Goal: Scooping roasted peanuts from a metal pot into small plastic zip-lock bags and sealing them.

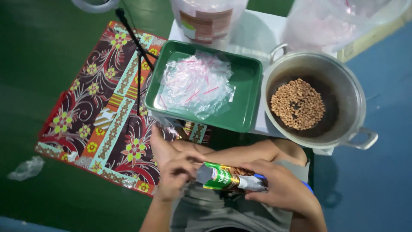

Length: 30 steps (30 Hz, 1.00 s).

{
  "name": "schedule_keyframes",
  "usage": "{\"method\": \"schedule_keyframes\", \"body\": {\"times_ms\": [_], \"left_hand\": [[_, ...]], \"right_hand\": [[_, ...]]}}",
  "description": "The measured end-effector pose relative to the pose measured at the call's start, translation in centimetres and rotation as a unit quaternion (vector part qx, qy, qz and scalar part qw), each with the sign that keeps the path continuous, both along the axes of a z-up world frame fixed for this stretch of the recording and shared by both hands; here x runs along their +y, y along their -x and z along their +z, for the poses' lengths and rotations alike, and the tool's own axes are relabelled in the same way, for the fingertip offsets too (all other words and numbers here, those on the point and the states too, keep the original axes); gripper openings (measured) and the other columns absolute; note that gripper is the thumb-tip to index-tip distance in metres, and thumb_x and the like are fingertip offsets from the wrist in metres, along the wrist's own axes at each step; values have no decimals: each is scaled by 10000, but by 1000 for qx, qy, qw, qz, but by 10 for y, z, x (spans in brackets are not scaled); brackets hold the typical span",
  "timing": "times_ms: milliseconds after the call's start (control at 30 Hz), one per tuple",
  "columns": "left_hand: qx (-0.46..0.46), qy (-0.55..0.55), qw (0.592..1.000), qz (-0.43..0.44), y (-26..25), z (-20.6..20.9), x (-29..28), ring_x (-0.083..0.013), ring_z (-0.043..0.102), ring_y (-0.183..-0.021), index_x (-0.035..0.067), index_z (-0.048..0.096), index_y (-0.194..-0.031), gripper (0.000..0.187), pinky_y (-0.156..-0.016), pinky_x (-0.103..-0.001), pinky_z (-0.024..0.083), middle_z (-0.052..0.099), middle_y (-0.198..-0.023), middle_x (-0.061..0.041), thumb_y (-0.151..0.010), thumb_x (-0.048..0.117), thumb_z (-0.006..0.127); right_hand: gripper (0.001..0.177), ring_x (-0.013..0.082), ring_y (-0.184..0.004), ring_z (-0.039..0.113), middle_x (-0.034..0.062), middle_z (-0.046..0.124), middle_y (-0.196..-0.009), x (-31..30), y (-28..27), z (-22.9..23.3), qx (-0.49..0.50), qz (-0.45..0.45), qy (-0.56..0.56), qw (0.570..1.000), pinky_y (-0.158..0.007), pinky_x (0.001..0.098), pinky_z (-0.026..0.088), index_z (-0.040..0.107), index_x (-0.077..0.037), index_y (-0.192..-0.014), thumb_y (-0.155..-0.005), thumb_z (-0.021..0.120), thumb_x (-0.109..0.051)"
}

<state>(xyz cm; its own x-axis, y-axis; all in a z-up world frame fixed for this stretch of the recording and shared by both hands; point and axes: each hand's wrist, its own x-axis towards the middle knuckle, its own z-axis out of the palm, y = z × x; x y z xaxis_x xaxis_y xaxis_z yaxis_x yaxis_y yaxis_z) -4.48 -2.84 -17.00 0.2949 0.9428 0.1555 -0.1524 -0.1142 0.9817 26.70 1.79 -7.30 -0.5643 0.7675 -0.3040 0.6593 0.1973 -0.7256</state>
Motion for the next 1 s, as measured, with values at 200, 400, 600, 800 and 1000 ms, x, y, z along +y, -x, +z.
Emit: {"method": "schedule_keyframes", "body": {"times_ms": [200,400,600,800,1000], "left_hand": [[-351,122,915,159,17,-36,-6,-251,609,-713,-33,589,-925,128,-615,-316,506,632,-936,-215,-916,23,474],[-350,295,860,225,12,-32,-3,-207,600,-808,-27,599,-1043,267,-649,-258,479,632,-977,-164,-872,50,410],[-10,209,971,119,-14,51,13,-95,415,-680,27,615,-1283,468,-582,-230,309,526,-824,-10,-870,237,684],[361,-33,920,148,-40,127,61,-230,556,-797,28,716,-988,230,-1143,-486,208,743,-822,-74,-860,219,709],[353,-202,880,244,-41,158,158,-207,559,-598,45,676,-882,255,-657,-336,461,565,-634,-103,-1092,189,668]], "right_hand": [[739,185,-948,779,33,797,-1150,-4,3,-9,96,-71,19,993,-828,293,595,700,-117,-1275,-584,949,-196],[737,169,-878,760,47,799,-1092,-8,14,-6,154,-102,44,982,-758,284,607,688,-103,-1284,-591,937,-136],[704,214,-970,747,62,750,-1166,-20,39,-10,180,-143,-27,973,-828,309,589,676,-96,-1274,-613,911,-147],[832,280,-1076,704,135,691,-1249,-18,48,-25,209,-193,-164,945,-936,356,551,566,-25,-1377,-656,925,-233],[790,101,-473,543,107,695,-1142,-18,30,-101,351,-310,9,884,-425,230,442,578,-93,-1440,-734,928,-149]]}}
